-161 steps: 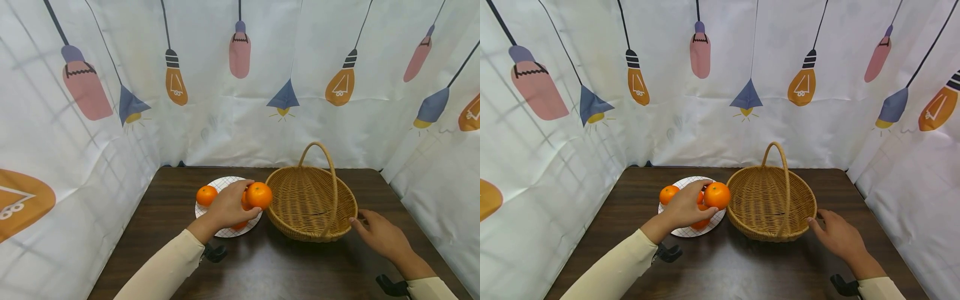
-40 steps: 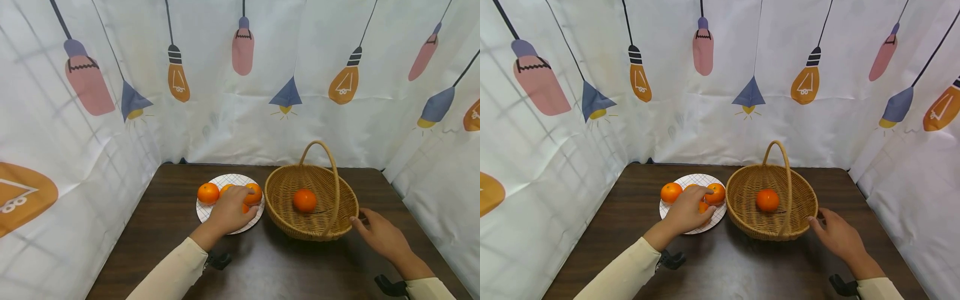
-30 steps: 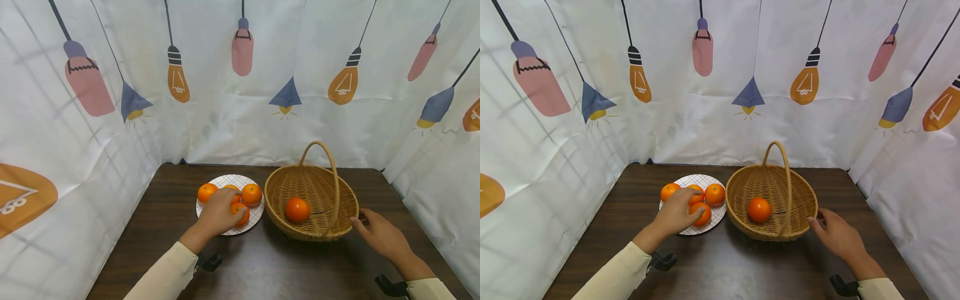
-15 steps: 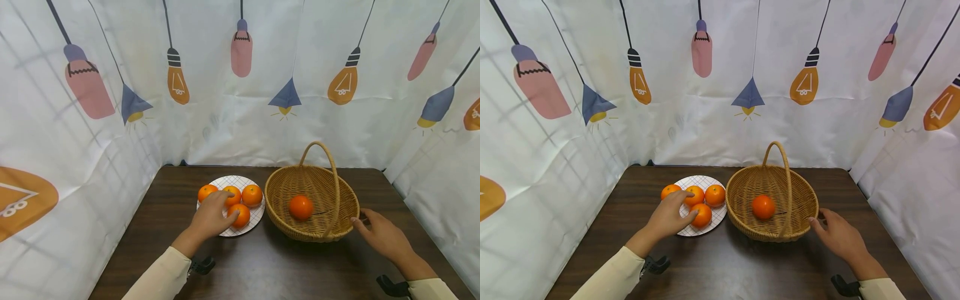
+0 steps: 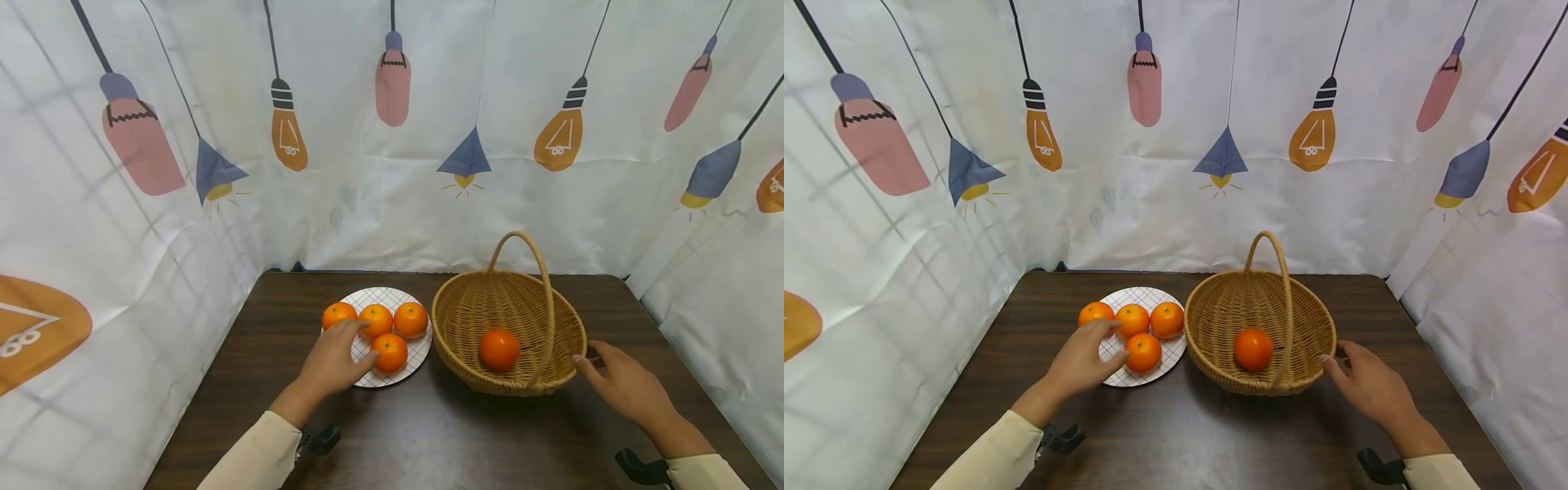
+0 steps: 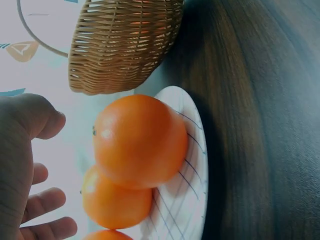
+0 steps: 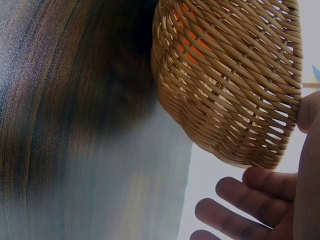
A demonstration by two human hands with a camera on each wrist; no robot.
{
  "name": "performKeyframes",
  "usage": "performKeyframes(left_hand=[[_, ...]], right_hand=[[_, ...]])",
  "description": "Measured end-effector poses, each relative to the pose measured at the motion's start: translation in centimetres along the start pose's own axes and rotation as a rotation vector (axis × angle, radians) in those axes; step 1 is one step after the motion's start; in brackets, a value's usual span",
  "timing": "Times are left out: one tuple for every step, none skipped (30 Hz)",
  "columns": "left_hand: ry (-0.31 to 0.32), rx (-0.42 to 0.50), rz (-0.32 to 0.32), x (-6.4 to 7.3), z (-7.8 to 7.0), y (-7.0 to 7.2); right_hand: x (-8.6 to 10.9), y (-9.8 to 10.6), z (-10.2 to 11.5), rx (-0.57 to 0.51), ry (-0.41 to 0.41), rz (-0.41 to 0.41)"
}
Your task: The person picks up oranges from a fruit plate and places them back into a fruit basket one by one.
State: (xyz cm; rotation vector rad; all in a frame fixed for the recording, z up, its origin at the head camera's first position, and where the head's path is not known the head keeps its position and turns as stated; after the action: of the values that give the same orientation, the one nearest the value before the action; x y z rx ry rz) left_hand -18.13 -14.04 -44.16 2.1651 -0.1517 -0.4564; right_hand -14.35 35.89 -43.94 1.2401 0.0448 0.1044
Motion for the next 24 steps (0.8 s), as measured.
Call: performKeyframes(left_hand=[[-0.004,-0.001,-0.004,0.1,0.1,0.0],[-0.003,0.002,-0.005,0.1,0.2,-0.1],[0.000,0.002,-0.004,0.2,0.3,-0.1],[0.001,0.004,-0.002,0.3,0.3,-0.2],[0.005,0.005,0.003,0.4,0.4,-0.3],[0.010,0.003,0.011,0.4,0.5,-0.4],[0.013,0.004,0.016,0.5,0.5,-0.5],[0.020,0.005,0.025,0.5,0.5,-0.7],[0.023,0.005,0.030,0.6,0.5,-0.8],[0.023,0.007,0.033,0.6,0.6,-1.0],[0.024,0.008,0.036,0.7,0.6,-1.1],[0.024,0.010,0.039,0.7,0.6,-1.2],[0.023,0.014,0.042,0.8,0.6,-1.4],[0.022,0.016,0.045,0.8,0.6,-1.6],[0.020,0.020,0.049,0.9,0.7,-1.8],[0.017,0.019,0.052,0.9,0.8,-2.0],[0.017,0.020,0.054,0.9,0.8,-2.2],[0.014,0.023,0.057,0.9,0.8,-2.3],[0.013,0.023,0.057,1.0,0.8,-2.5],[0.012,0.023,0.055,1.0,0.8,-2.6],[0.010,0.024,0.054,1.0,0.8,-2.7],[0.009,0.024,0.052,1.0,0.7,-2.8],[0.009,0.026,0.053,1.1,0.7,-2.8],[0.009,0.025,0.052,1.1,0.7,-2.9]], right_hand=[[0.0,0.0,0.0,0.002,-0.001,0.001],[0.0,0.0,-0.1,0.003,-0.003,0.000],[0.0,0.0,-0.1,0.003,-0.002,0.002],[-0.1,0.0,-0.1,0.005,-0.003,0.000],[-0.1,0.0,-0.2,0.007,-0.003,0.000],[-0.1,0.0,-0.2,0.008,-0.003,-0.001],[-0.1,0.0,-0.3,0.009,-0.002,-0.001],[-0.1,0.0,-0.3,0.009,-0.002,0.000],[-0.1,0.0,-0.3,0.010,-0.003,0.000],[-0.2,0.0,-0.3,0.012,-0.005,0.001],[-0.1,0.0,-0.3,0.013,-0.006,0.004],[-0.1,0.1,-0.2,0.014,-0.007,0.005],[-0.1,0.1,-0.2,0.014,-0.008,0.007],[-0.1,0.1,-0.2,0.014,-0.009,0.010],[-0.1,0.1,-0.1,0.015,-0.011,0.014],[0.0,0.1,-0.1,0.015,-0.012,0.017],[0.0,0.1,0.0,0.015,-0.012,0.018],[0.0,0.1,0.0,0.015,-0.012,0.018],[0.0,0.2,0.0,0.015,-0.013,0.020],[0.0,0.2,0.0,0.014,-0.013,0.022],[0.0,0.2,0.0,0.015,-0.014,0.022],[0.0,0.2,0.0,0.015,-0.014,0.024],[0.0,0.2,0.0,0.016,-0.015,0.025],[0.0,0.2,0.0,0.016,-0.017,0.027]])
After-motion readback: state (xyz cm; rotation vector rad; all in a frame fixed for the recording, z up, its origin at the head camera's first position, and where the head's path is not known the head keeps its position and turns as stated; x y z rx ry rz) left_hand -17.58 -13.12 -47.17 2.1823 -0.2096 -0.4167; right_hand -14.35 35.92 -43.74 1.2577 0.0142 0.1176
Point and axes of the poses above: each hand's wrist, its own x-axis away from the middle knuckle, its own y-axis out of the back of the hand, z = x × y, the point moved 2 cm from there along -x, towards the middle knuckle, and after that the axes turned 6 degrees about x, right-handed, at the moved point
